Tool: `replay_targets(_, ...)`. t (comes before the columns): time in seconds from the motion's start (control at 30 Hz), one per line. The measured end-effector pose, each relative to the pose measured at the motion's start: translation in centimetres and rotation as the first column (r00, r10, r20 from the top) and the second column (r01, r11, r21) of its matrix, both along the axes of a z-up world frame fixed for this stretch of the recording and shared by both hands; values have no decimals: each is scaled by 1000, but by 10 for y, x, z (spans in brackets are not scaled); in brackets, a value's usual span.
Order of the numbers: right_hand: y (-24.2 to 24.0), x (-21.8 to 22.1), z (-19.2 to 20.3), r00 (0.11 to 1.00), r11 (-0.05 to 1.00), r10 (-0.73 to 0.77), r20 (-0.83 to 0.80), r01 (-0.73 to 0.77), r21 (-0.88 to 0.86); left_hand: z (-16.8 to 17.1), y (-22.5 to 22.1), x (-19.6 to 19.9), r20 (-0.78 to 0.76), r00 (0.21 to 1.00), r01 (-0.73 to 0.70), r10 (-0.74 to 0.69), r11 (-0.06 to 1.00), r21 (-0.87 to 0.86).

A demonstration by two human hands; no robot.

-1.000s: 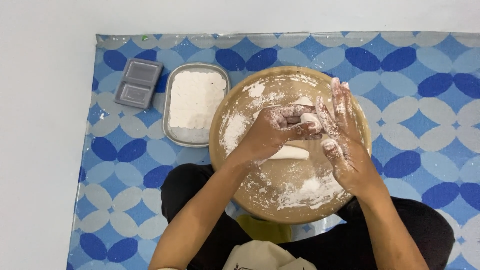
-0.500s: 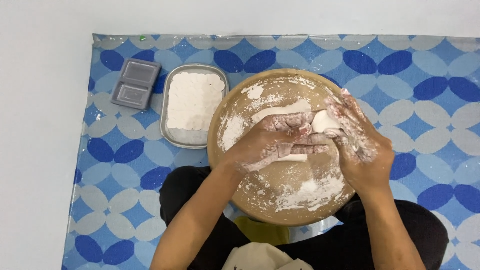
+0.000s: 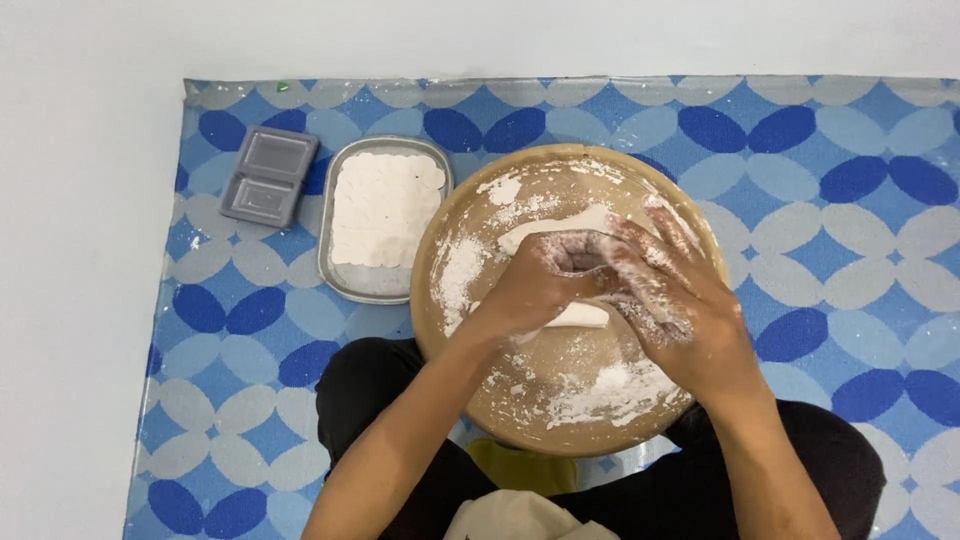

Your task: Pinching off small pieces of dough and rolling them into balls on a floured board.

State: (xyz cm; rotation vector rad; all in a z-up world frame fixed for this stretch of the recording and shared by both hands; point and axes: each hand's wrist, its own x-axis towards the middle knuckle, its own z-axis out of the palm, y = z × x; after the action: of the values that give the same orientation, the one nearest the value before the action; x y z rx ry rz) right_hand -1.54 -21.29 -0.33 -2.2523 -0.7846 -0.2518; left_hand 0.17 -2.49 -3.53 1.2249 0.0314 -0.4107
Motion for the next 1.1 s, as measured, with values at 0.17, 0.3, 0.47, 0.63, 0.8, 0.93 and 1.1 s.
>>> replay_targets(0.17, -11, 5, -10, 997, 992, -46, 69, 37, 122, -4, 4, 1, -172, 965, 85, -199, 856, -510)
replay_targets(0.3, -13, -5, 2, 972, 927, -231, 48, 205, 313, -17, -11, 10, -27, 987, 71, -158, 581, -811)
replay_targets(0.47, 9, 9, -23, 964, 938, -267, -15, 263, 226, -44, -30, 7, -264, 958, -157, -117, 555, -817)
replay_targets(0.63, 23, -2, -34, 981, 982, 11, -193, 26, 189, -62, -24, 5, -442, 897, -339, 36, 698, -631)
replay_targets(0.8, 24, 0, -14, 928, 943, 54, -368, 74, 325, 8, -21, 11, -358, 928, -310, -104, 318, -896)
replay_targets(0.93, 57, 34, 1, 997, 967, 75, 22, -79, 241, -12, -35, -2, -370, 924, -264, -100, 534, -803)
replay_targets(1.1, 103, 11, -32, 995, 988, 96, -24, -98, -116, -19, -33, -5, -337, 940, -254, -59, 542, -801)
